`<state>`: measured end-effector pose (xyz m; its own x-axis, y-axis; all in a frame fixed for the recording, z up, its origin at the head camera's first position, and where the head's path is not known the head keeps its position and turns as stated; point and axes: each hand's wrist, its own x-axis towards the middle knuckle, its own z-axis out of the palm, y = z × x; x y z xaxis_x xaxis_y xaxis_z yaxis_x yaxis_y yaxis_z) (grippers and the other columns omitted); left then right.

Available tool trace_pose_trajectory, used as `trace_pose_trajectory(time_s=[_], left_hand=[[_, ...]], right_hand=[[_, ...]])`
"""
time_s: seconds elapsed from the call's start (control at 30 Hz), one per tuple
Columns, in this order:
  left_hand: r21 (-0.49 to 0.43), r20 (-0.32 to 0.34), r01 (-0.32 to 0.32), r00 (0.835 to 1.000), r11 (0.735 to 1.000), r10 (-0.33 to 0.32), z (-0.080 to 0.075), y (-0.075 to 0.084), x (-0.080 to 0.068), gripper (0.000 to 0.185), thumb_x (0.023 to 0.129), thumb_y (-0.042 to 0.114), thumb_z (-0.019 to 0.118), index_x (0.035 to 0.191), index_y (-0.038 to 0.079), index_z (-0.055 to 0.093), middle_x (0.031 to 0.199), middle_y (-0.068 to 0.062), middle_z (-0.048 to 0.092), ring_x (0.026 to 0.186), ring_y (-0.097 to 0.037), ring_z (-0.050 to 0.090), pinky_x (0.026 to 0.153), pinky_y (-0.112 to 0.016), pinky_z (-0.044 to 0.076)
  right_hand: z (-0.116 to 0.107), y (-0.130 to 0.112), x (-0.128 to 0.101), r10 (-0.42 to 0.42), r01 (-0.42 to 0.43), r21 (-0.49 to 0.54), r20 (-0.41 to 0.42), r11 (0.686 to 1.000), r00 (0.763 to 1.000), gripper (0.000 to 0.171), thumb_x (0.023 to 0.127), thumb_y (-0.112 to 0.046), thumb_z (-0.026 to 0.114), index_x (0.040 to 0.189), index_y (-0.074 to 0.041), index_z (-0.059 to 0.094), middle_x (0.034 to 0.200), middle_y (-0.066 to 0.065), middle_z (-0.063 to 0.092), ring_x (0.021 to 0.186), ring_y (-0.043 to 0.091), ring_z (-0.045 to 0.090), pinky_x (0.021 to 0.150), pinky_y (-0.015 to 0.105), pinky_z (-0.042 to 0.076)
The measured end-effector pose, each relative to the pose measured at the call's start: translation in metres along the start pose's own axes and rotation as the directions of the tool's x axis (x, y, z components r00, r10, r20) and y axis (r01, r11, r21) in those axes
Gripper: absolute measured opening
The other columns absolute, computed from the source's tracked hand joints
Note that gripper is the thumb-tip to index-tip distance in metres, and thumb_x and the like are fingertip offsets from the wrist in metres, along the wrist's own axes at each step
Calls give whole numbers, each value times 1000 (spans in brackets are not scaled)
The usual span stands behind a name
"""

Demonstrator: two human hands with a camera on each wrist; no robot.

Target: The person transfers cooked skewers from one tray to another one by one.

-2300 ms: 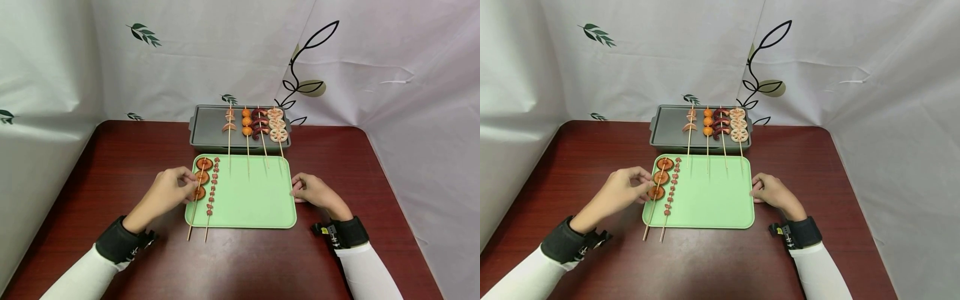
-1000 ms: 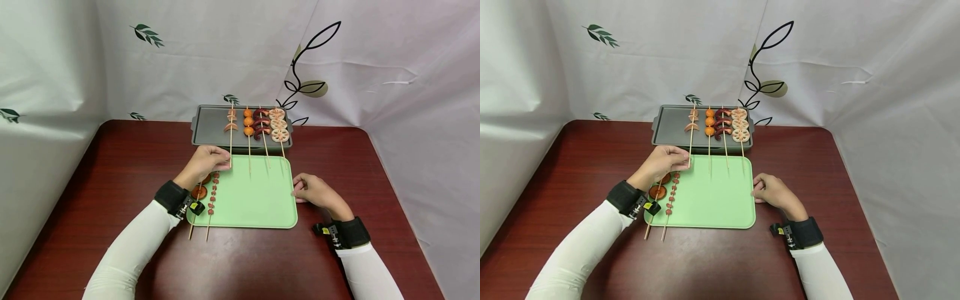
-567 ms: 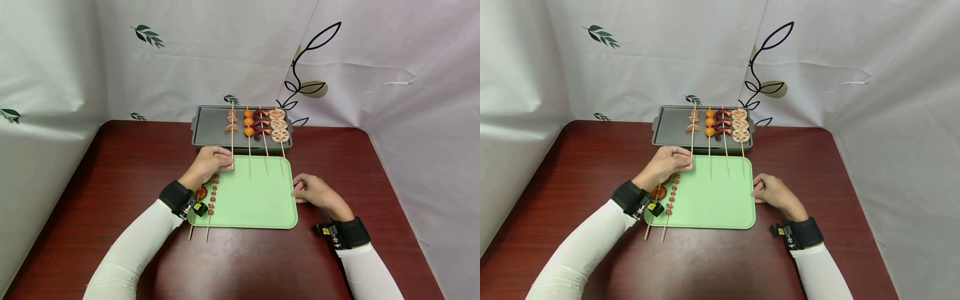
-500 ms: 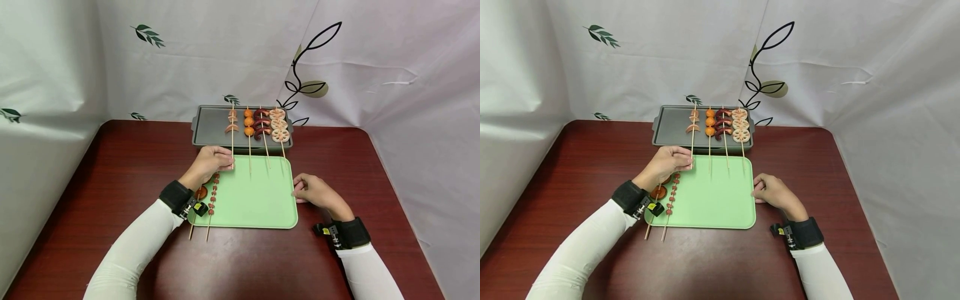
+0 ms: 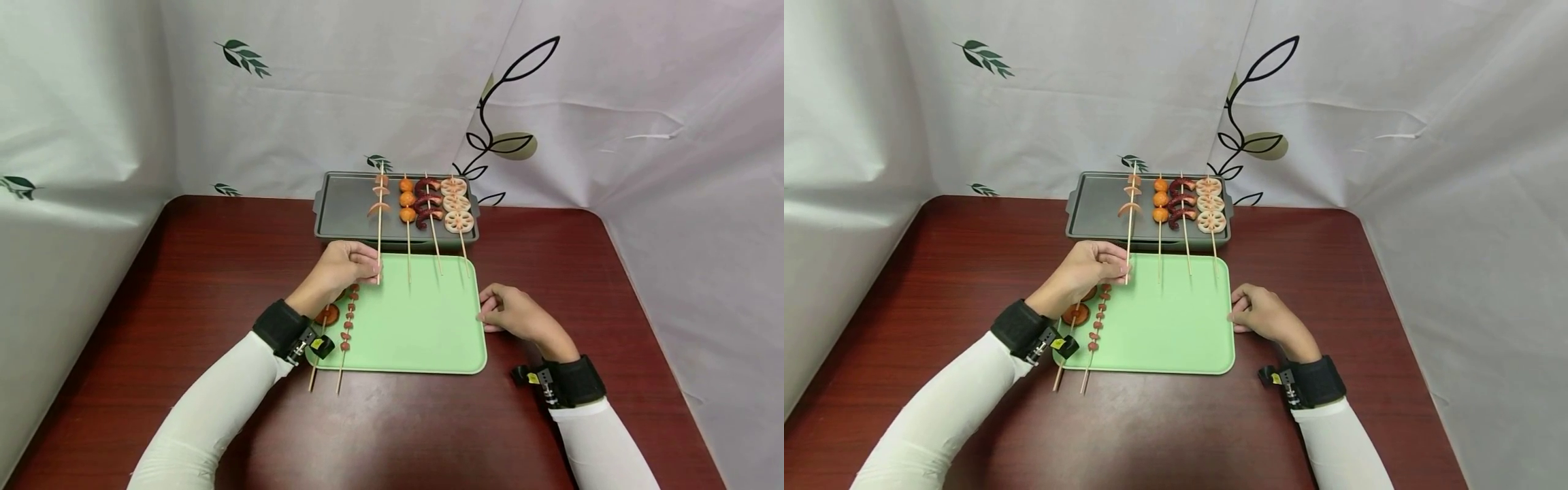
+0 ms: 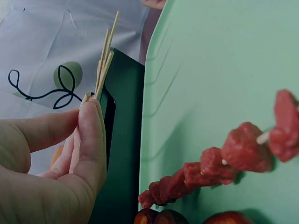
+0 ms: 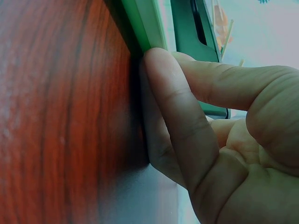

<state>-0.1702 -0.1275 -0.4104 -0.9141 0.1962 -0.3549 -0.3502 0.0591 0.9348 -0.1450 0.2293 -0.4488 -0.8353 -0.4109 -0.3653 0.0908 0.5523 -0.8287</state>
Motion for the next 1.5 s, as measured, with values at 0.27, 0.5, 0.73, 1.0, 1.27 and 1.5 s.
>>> trace_pose_trajectory(time_s=[0.27, 0.5, 0.73, 1.0, 1.27, 1.5], left_hand=[[91, 94, -51, 995, 994, 43, -2, -8, -23, 29, 94, -11, 65, 123, -15, 60, 87, -12, 71, 77, -22, 75, 88, -49, 64], [130, 152, -63, 987, 989, 43, 2, -11, -45, 21, 90, -14, 63, 112, -13, 62, 85, -14, 69, 73, -21, 74, 82, -49, 65], [139, 172, -44, 985, 989, 20, 6, -16, -61, 19, 89, -15, 63, 108, -14, 62, 84, -13, 68, 71, -19, 73, 76, -41, 67], [160, 209, -44, 978, 986, 9, 11, -23, -74, 17, 86, -17, 64, 103, -15, 62, 83, -14, 68, 69, -17, 72, 71, -35, 67], [164, 257, -2, 965, 986, -41, 12, -37, -89, 17, 85, -17, 66, 101, -19, 61, 78, -11, 66, 67, -17, 71, 71, -36, 67], [140, 280, 45, 956, 989, -83, 14, -45, -99, 19, 84, -17, 66, 101, -19, 60, 77, -11, 66, 66, -19, 71, 71, -37, 67]], right_hand=[[0, 0, 1, 3, -3, 2, 2, 1000, 1000, 31, 99, 1, 62, 126, 12, 53, 99, 18, 63, 85, 20, 70, 74, 28, 65], [0, 0, 0, 13, -13, -1, 1, 1000, 1000, 32, 99, -1, 63, 126, 11, 53, 99, 18, 63, 84, 20, 70, 74, 28, 65], [0, -1, 0, 20, -20, -5, -2, 1000, 1000, 33, 99, -3, 66, 126, 10, 54, 99, 17, 62, 82, 19, 69, 74, 29, 65], [0, -1, 0, 15, -15, 2, 2, 1000, 1000, 33, 99, -1, 64, 127, 11, 53, 99, 17, 62, 84, 19, 69, 75, 28, 65], [-1, -1, 0, 4, -4, -5, -3, 1000, 1000, 31, 98, 1, 62, 126, 12, 53, 99, 18, 64, 84, 18, 69, 74, 27, 65], [-1, -1, 0, 2, -2, -16, -8, 1000, 1000, 34, 97, -4, 68, 125, 11, 55, 97, 17, 63, 80, 18, 69, 72, 27, 65]])
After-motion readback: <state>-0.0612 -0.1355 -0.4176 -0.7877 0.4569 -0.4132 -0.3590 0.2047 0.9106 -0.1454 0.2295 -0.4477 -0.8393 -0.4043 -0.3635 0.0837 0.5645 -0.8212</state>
